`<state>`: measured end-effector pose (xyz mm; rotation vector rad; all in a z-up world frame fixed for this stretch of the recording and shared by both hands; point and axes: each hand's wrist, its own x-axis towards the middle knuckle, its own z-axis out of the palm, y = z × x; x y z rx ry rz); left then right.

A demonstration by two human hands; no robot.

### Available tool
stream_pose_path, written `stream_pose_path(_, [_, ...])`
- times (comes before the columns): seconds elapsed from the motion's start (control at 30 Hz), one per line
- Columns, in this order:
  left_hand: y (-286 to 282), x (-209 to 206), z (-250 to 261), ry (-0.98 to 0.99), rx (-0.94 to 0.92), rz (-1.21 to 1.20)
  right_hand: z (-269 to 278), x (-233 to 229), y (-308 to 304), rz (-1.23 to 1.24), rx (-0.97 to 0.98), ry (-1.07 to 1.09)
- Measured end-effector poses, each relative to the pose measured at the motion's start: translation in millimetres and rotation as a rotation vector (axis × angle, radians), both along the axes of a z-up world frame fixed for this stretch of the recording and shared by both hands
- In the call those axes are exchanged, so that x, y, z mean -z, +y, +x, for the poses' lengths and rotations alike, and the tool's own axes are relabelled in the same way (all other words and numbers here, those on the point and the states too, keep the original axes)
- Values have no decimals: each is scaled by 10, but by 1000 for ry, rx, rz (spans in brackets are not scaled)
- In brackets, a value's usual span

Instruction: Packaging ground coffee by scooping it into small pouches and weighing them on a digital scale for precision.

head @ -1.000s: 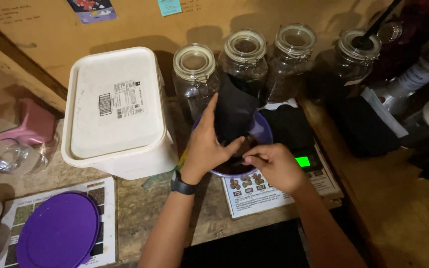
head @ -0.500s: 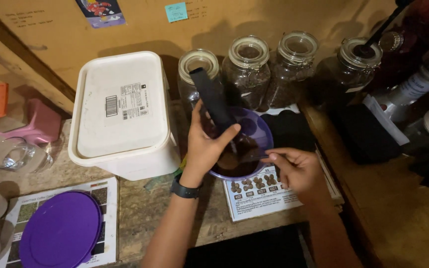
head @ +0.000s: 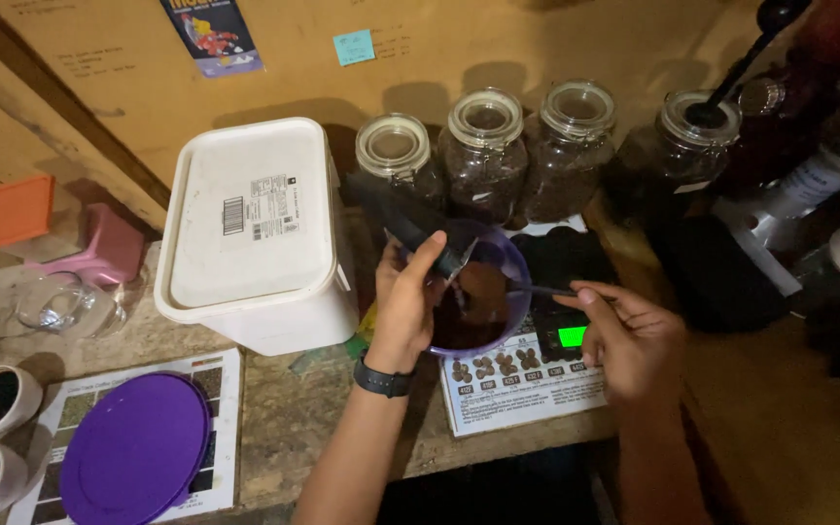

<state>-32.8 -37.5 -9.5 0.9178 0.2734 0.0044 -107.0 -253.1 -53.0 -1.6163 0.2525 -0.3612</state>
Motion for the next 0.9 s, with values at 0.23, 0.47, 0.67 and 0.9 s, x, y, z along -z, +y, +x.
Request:
stream_pose_path(0.23, [-81, -19, -55, 7, -5, 13, 145, 75, 215, 120, 51, -112])
stream_pose_path(0.47, [-194, 95, -39, 40, -61, -27, 156, -137, 548, 58, 66, -182])
stream_pose_path(0.67, [-234, 38, -126, 34, -27, -69, 168, -85, 649, -390, -38, -489])
stream_pose_path(0.9, [-147, 207, -85, 159, -15, -246, -128, -298, 424, -710, -165, -815])
